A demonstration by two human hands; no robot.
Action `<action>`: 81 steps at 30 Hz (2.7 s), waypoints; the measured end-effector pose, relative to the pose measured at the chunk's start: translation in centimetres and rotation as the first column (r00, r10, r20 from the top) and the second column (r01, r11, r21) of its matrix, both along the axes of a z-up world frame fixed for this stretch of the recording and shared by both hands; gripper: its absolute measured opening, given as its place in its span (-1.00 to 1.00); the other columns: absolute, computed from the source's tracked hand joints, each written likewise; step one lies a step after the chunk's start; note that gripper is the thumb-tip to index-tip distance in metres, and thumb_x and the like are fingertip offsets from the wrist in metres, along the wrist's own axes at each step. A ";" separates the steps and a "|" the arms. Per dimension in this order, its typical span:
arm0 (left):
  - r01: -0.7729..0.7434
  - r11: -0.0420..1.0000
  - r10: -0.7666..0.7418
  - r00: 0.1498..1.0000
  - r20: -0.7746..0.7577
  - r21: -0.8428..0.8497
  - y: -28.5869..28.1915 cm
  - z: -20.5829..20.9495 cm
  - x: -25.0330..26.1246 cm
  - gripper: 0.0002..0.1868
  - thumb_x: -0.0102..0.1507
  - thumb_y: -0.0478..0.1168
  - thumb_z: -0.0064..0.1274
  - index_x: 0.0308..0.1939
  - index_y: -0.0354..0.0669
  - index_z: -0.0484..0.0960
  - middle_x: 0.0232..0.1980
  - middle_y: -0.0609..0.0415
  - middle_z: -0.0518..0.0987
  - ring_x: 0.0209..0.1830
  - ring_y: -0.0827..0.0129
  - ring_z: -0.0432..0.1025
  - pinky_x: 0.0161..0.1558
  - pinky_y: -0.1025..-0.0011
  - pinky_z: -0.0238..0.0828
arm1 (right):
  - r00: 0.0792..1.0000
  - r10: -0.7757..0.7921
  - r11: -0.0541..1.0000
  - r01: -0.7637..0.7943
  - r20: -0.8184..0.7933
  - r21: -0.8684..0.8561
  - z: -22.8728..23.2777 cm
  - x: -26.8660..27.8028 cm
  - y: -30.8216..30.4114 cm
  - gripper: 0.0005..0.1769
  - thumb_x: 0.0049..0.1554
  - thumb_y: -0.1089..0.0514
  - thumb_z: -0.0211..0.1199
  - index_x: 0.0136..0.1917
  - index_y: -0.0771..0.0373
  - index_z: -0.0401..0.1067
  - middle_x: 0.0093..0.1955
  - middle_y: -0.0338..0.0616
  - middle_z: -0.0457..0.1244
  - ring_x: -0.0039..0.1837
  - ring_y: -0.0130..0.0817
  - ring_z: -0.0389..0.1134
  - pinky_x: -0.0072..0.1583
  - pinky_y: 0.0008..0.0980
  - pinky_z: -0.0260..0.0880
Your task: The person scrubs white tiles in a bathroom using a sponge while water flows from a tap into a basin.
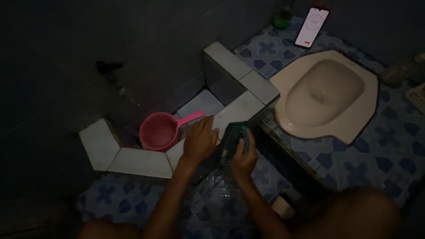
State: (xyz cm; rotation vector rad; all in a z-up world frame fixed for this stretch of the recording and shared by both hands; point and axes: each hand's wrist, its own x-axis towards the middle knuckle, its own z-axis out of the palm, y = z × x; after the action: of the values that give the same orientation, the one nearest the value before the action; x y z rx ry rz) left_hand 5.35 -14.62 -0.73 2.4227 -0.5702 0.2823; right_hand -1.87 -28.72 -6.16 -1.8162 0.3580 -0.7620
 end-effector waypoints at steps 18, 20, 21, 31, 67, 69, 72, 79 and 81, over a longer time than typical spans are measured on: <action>-0.027 0.996 0.034 0.996 -0.078 0.087 -1.9 -0.2 1.7 -0.43 0.36 -0.03 -0.11 0.36 -0.31 0.41 0.29 -0.24 0.51 0.26 -0.13 0.39 0.18 -0.03 0.28 | 0.996 -0.054 0.999 0.053 0.076 0.005 -1.1 2.5 -2.8 -0.55 0.37 0.20 0.06 0.46 0.43 0.29 0.40 0.20 0.28 0.41 -0.01 0.32 0.41 -0.21 0.27; -0.031 0.996 0.039 0.995 -0.097 0.081 -2.1 0.1 1.6 -0.43 0.36 -0.04 -0.12 0.36 -0.32 0.40 0.29 -0.24 0.51 0.24 -0.13 0.39 0.17 -0.04 0.27 | 0.990 -0.052 0.997 0.060 0.132 -0.052 -1.2 4.2 -5.0 -0.57 0.39 0.20 0.05 0.46 0.44 0.29 0.41 0.22 0.27 0.44 0.01 0.30 0.43 -0.19 0.27; -0.036 0.996 0.045 0.993 -0.107 0.078 -2.1 0.3 1.6 -0.44 0.37 -0.04 -0.12 0.36 -0.32 0.40 0.29 -0.25 0.50 0.24 -0.12 0.40 0.17 -0.05 0.26 | 0.989 -0.097 0.994 0.102 0.108 -0.045 -1.1 5.3 -6.4 -0.57 0.39 0.18 0.05 0.46 0.42 0.30 0.41 0.21 0.28 0.42 0.00 0.32 0.41 -0.19 0.29; -0.034 0.995 0.041 0.996 -0.080 0.094 -2.3 0.4 1.6 -0.42 0.35 -0.02 -0.11 0.36 -0.31 0.41 0.30 -0.23 0.51 0.25 -0.12 0.40 0.19 -0.06 0.27 | 0.986 -0.080 0.989 0.097 0.144 -0.112 -0.9 5.3 -7.6 -0.54 0.40 0.16 0.03 0.49 0.43 0.28 0.46 0.27 0.22 0.46 0.14 0.27 0.44 -0.07 0.24; -0.066 0.991 0.079 0.991 -0.109 0.117 -2.6 0.2 1.7 -0.43 0.36 -0.02 -0.12 0.36 -0.27 0.41 0.25 -0.24 0.52 0.18 -0.12 0.44 0.18 -0.04 0.28 | 0.986 -0.150 0.981 0.158 0.078 -0.112 -1.7 8.5 -12.0 -0.59 0.38 0.18 0.05 0.42 0.42 0.33 0.37 0.20 0.30 0.39 0.06 0.32 0.39 -0.14 0.28; -0.062 0.993 0.071 0.993 -0.089 0.105 -2.7 -0.2 1.8 -0.44 0.36 -0.03 -0.11 0.35 -0.30 0.41 0.25 -0.25 0.53 0.17 -0.13 0.44 0.16 -0.06 0.28 | 0.987 -0.130 0.985 0.139 0.092 -0.098 -1.7 7.9 -10.9 -0.60 0.38 0.17 0.04 0.40 0.41 0.35 0.34 0.19 0.31 0.38 0.05 0.34 0.38 -0.16 0.30; -0.055 0.993 0.062 0.996 -0.068 0.103 -2.6 -0.5 2.0 -0.44 0.38 -0.03 -0.11 0.35 -0.34 0.41 0.24 -0.28 0.52 0.17 -0.11 0.45 0.16 -0.06 0.28 | 0.988 -0.145 0.982 0.151 0.061 -0.110 -1.0 8.3 -11.2 -0.61 0.36 0.16 0.04 0.38 0.37 0.38 0.31 0.16 0.34 0.35 0.04 0.38 0.36 -0.19 0.34; -0.066 0.997 0.069 0.996 -0.062 0.051 -2.3 0.1 1.6 -0.45 0.34 -0.03 -0.10 0.32 -0.29 0.45 0.22 -0.23 0.56 0.14 -0.10 0.46 0.16 0.01 0.33 | 0.977 -0.209 0.970 0.204 -0.031 -0.129 1.9 11.7 -15.1 -0.59 0.34 0.16 0.06 0.40 0.34 0.38 0.34 0.16 0.32 0.34 0.07 0.36 0.34 -0.16 0.32; -0.058 0.998 0.059 0.997 -0.039 0.033 -2.3 0.3 1.5 -0.46 0.35 -0.04 -0.09 0.32 -0.31 0.45 0.22 -0.24 0.56 0.14 -0.12 0.46 0.15 -0.01 0.33 | 0.979 -0.199 0.975 0.195 -0.031 -0.105 1.9 10.8 -14.4 -0.59 0.33 0.16 0.07 0.40 0.33 0.37 0.35 0.16 0.32 0.34 0.07 0.36 0.33 -0.16 0.32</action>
State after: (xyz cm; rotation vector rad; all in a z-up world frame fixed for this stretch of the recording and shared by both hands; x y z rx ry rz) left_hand 6.86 -16.88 -0.45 2.4733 -0.4899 0.2506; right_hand 8.94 -43.08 -4.27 -1.9136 0.5420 -0.8943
